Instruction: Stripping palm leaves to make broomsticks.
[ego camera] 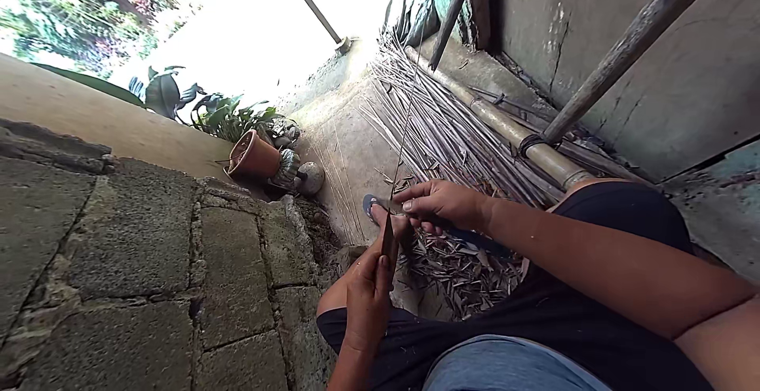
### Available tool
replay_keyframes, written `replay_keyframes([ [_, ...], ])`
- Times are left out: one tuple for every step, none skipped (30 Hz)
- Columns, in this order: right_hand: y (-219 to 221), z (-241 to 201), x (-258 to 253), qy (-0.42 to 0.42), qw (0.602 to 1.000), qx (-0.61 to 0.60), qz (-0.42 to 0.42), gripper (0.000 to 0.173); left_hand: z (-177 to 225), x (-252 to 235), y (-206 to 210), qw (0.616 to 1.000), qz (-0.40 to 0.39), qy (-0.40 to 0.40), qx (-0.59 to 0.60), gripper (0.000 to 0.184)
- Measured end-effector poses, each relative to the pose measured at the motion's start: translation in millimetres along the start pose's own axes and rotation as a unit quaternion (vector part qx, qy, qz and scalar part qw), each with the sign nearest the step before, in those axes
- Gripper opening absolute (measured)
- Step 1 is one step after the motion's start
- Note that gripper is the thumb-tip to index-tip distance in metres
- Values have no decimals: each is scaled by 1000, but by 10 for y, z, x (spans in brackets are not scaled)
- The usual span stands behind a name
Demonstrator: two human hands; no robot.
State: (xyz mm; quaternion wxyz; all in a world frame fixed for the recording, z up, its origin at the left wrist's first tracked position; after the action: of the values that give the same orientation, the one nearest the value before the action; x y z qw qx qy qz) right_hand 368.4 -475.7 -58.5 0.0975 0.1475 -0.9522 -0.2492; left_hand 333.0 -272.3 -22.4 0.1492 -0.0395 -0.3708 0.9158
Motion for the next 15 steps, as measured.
replay_keyframes([
  [-57, -14, -22, -1, 1000, -11, 23, 31, -8, 2, -6, 1000, -1, -2, 0, 24],
  [-94, -19, -37, -1, 999, -18, 34, 32, -20, 4, -10, 1000, 1, -3, -2, 24],
  [-91, -18, -33, 0, 999, -15, 28, 32, -30, 5, -12, 1000, 4, -3, -6, 24],
  [-50, -10, -14, 3, 1000, -6, 7, 34, -31, 5, -14, 1000, 6, -2, -9, 24],
  [5, 6, 8, 6, 1000, 2, -19, 35, -26, 5, -15, 1000, 8, 1, -11, 24],
  [42, 12, 22, 5, 1000, 5, -30, 34, -18, 5, -19, 1000, 9, 5, -17, 24],
  [40, 3, 21, 0, 1000, -1, -18, 34, -14, 6, -25, 1000, 10, 7, -27, 25],
  [-6, -20, 5, -7, 1000, -14, 11, 33, -14, 8, -32, 999, 10, 8, -34, 25],
  [-84, -51, -20, -14, 998, -30, 44, 31, -22, 11, -37, 999, 8, 6, -38, 26],
  [-168, -87, -42, -22, 996, -42, 73, 31, -34, 11, -36, 999, 7, 3, -40, 26],
  [-228, -115, -53, -27, 995, -48, 88, 30, -48, 11, -26, 999, 4, -2, -40, 26],
  [-241, -119, -54, -26, 995, -45, 85, 31, -57, 7, -10, 999, -2, -10, -33, 25],
  [-203, -101, -43, -23, 997, -34, 65, 32, -58, 0, 11, 1000, -12, -19, -17, 25],
  [-124, -65, -25, -16, 999, -20, 38, 32, -54, -7, 33, 999, -25, -31, 5, 25],
  [-32, -13, -4, -6, 1000, -6, 10, 33, -44, -12, 50, 998, -36, -44, 30, 25],
])
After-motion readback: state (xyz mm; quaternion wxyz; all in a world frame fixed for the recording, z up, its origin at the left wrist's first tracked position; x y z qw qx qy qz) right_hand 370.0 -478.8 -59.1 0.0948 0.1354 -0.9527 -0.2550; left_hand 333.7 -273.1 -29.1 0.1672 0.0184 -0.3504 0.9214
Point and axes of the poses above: each hand's wrist, its own x-axis away from the middle knuckle, its own y-axis out of the palm, z = x × y, the point moved 7 cm from there along -x, towards the middle knuckle, and after that the axes turned 10 degrees about -y, right-handed, at the moved point
